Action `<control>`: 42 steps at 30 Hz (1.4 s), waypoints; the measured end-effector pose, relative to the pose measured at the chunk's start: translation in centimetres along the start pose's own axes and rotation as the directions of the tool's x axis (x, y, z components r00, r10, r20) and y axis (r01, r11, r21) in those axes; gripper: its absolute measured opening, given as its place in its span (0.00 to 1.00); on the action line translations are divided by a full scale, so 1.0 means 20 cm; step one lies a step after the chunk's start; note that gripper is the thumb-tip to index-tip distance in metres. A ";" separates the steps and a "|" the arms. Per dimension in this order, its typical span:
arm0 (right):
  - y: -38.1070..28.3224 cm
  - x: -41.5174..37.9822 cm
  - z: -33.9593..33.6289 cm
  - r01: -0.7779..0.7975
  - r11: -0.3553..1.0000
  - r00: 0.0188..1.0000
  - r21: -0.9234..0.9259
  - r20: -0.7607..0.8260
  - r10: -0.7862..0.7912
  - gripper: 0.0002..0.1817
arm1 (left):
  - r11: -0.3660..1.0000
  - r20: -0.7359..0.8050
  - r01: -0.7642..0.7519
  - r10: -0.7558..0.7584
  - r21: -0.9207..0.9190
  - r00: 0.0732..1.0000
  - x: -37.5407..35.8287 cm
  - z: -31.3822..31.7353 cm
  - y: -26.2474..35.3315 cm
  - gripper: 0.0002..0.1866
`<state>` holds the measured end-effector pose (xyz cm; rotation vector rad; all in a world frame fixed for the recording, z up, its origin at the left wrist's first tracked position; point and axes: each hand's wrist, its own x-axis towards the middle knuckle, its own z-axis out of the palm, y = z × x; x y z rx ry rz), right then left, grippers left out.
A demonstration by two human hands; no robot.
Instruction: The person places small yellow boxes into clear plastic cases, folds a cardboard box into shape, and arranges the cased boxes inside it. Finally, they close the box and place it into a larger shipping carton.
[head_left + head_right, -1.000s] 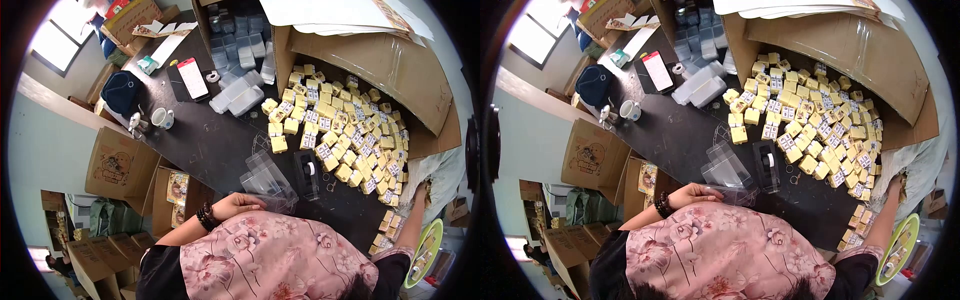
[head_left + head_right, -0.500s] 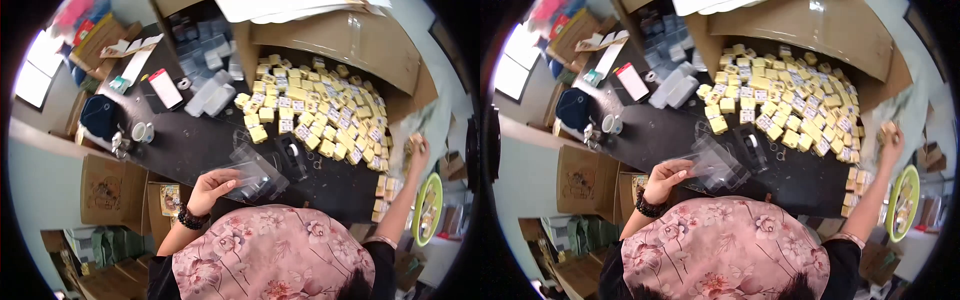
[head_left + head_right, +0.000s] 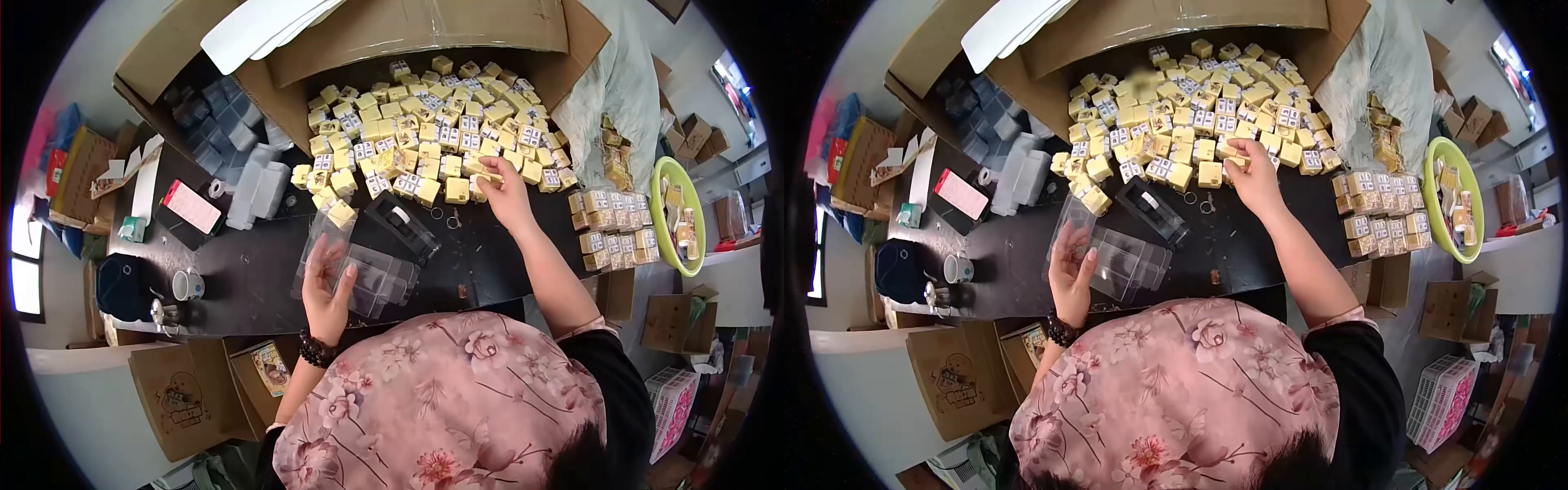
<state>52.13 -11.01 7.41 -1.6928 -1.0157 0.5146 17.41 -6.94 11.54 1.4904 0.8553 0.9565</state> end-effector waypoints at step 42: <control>-0.58 -0.32 0.30 0.002 0.854 0.933 0.520 0.306 -0.189 0.22 | 0.980 0.072 -0.076 0.091 -0.184 0.993 -0.01 0.12 0.14 0.23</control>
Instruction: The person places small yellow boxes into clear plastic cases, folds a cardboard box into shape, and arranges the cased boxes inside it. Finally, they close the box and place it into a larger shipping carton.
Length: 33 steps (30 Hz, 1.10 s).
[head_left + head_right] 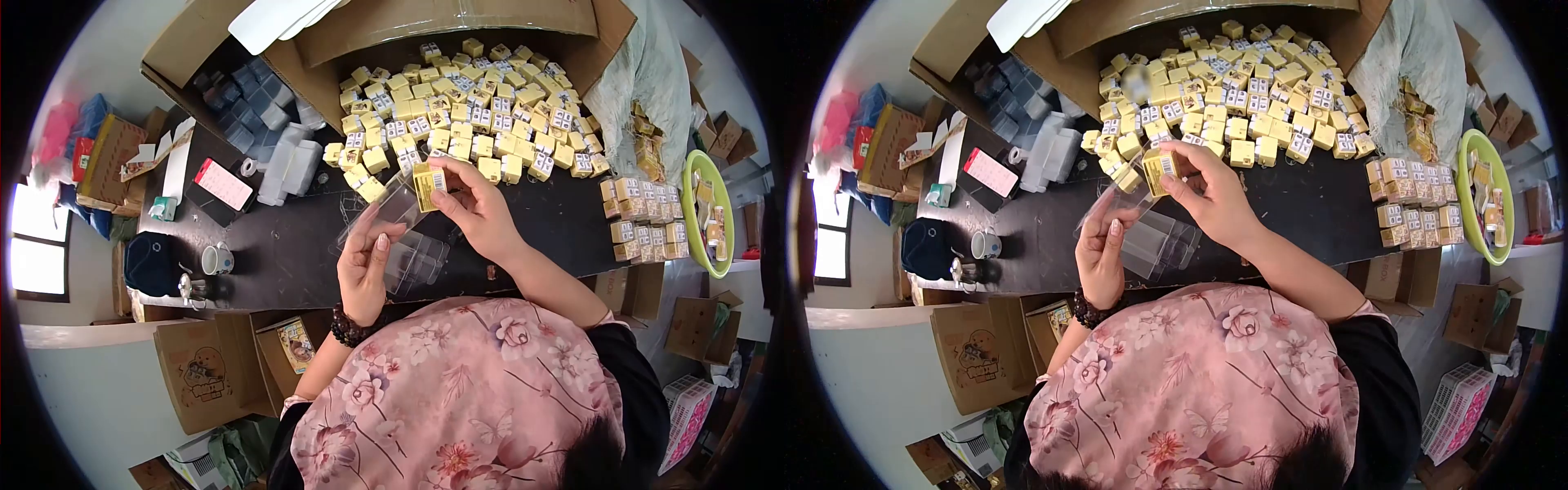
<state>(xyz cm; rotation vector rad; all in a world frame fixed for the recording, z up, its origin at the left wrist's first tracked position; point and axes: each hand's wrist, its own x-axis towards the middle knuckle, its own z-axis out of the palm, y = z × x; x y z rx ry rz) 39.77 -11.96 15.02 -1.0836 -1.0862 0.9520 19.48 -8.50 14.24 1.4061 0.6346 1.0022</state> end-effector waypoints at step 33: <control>0.05 -0.11 -0.02 -0.016 0.943 0.998 0.333 0.066 -0.007 0.19 | 0.872 0.242 0.179 -0.315 0.455 0.918 0.00 -0.08 0.13 0.24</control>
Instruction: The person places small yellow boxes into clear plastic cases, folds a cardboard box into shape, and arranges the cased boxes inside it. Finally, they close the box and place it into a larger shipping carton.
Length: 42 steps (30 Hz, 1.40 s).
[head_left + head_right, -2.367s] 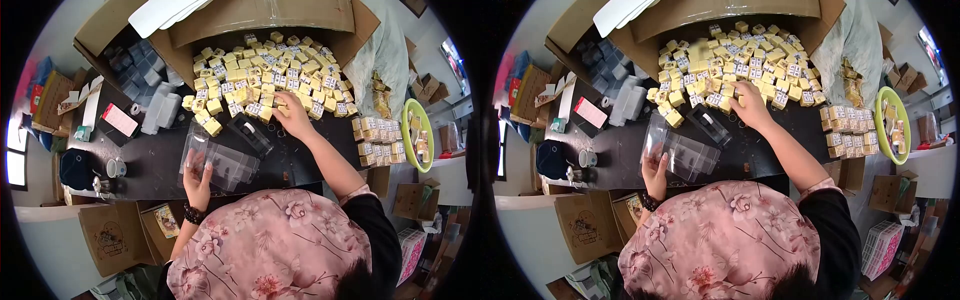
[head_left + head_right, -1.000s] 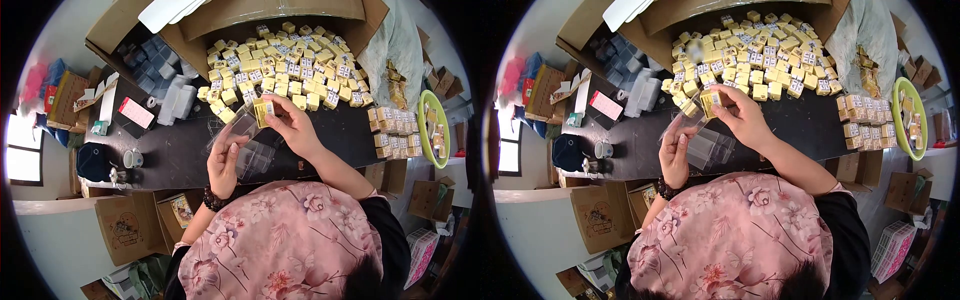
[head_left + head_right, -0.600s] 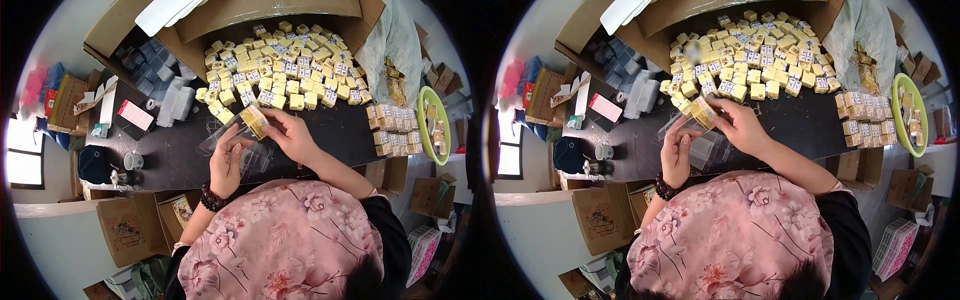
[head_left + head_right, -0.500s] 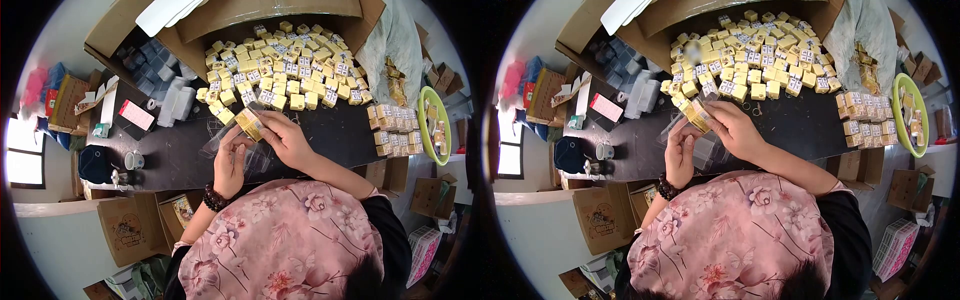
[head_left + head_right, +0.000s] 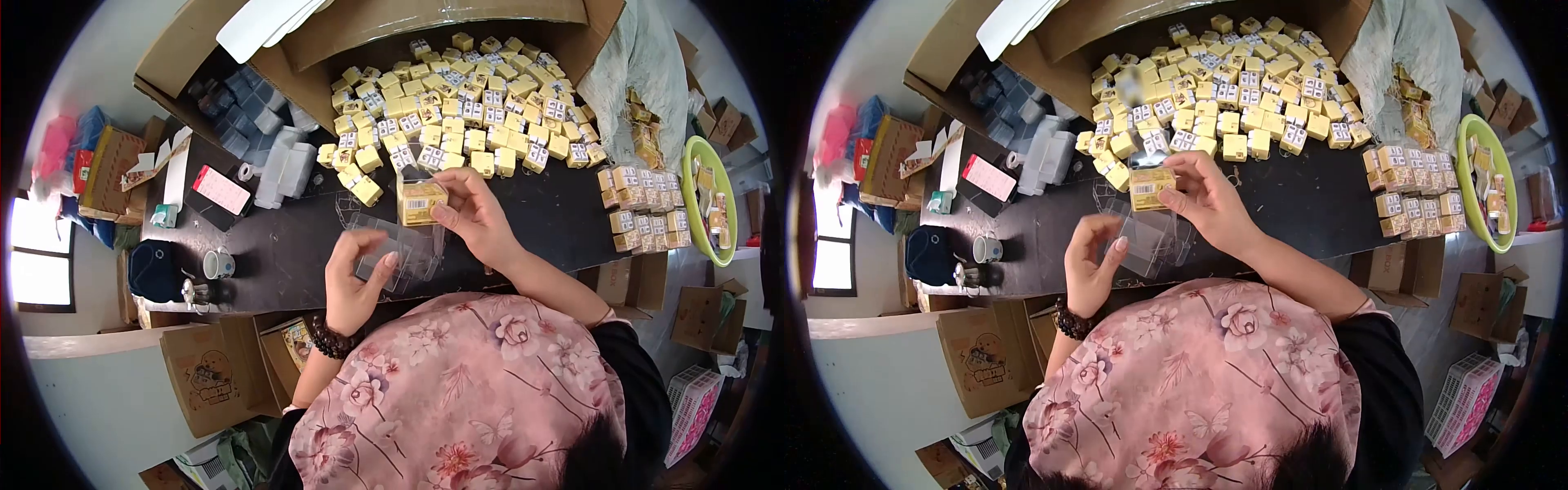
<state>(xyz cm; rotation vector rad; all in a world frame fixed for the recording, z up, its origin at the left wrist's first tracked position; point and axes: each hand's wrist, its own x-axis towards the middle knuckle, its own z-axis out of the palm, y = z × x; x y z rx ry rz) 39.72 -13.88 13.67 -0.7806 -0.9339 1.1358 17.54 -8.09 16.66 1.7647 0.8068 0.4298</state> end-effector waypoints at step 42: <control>0.07 0.01 -0.11 -0.211 0.975 0.971 -0.072 0.095 0.218 0.04 | 0.976 0.011 -0.212 0.213 -0.053 0.977 0.13 0.10 0.03 0.39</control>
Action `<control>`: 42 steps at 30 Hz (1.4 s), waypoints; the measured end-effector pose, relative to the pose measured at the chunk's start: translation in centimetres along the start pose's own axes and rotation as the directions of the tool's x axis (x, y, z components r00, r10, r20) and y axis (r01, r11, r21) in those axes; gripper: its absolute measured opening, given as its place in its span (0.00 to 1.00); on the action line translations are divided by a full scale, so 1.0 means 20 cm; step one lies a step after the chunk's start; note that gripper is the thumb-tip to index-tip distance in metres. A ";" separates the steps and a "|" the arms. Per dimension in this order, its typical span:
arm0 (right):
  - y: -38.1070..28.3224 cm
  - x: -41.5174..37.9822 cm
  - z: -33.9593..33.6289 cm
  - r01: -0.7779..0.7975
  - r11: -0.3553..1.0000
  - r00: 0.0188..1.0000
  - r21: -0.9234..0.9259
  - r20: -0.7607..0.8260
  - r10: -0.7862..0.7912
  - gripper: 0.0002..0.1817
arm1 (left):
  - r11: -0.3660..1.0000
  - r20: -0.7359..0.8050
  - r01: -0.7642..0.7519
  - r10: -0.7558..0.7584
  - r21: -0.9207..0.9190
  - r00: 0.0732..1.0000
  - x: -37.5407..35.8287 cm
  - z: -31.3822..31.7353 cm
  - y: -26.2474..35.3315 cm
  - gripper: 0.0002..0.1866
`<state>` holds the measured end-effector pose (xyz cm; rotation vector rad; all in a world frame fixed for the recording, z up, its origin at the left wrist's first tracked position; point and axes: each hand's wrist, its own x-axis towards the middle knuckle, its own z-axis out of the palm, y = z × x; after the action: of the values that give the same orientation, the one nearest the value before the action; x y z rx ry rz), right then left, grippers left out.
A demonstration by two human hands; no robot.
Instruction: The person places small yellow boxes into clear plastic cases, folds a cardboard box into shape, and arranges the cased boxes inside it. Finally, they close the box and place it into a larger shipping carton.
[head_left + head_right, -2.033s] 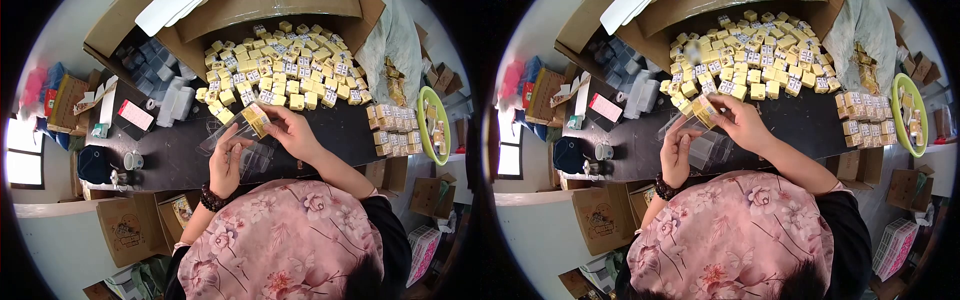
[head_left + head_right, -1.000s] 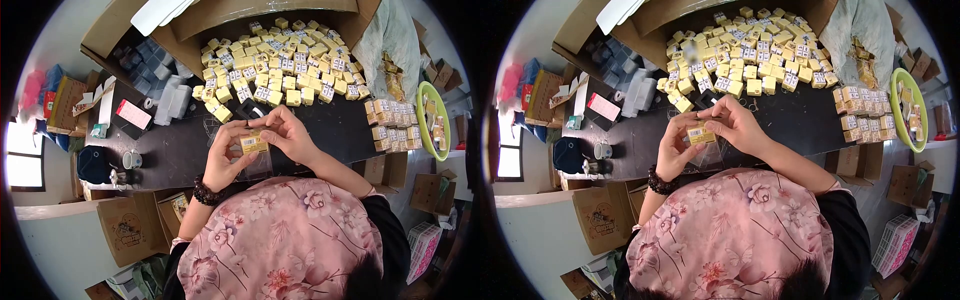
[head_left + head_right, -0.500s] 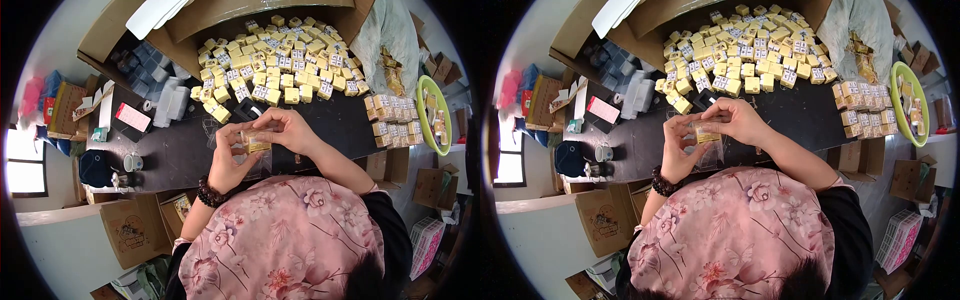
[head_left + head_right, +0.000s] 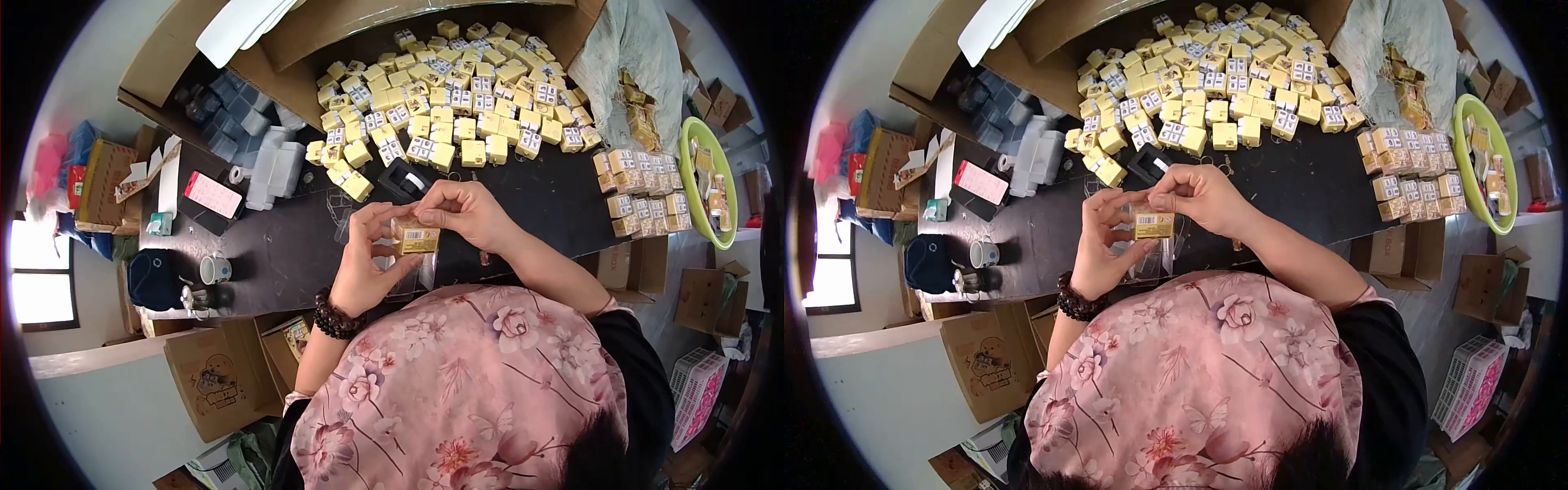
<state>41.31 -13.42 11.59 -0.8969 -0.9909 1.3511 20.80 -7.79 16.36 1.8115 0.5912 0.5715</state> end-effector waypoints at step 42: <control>-0.04 -0.14 -0.16 0.008 0.716 0.960 0.698 -0.205 0.189 0.29 | 0.538 0.386 0.481 -0.288 -0.692 0.877 -0.20 -0.18 -0.32 0.45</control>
<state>44.58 -16.11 11.02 -0.5157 -0.1718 1.4828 14.75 -5.91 10.95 0.8409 0.4604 0.2270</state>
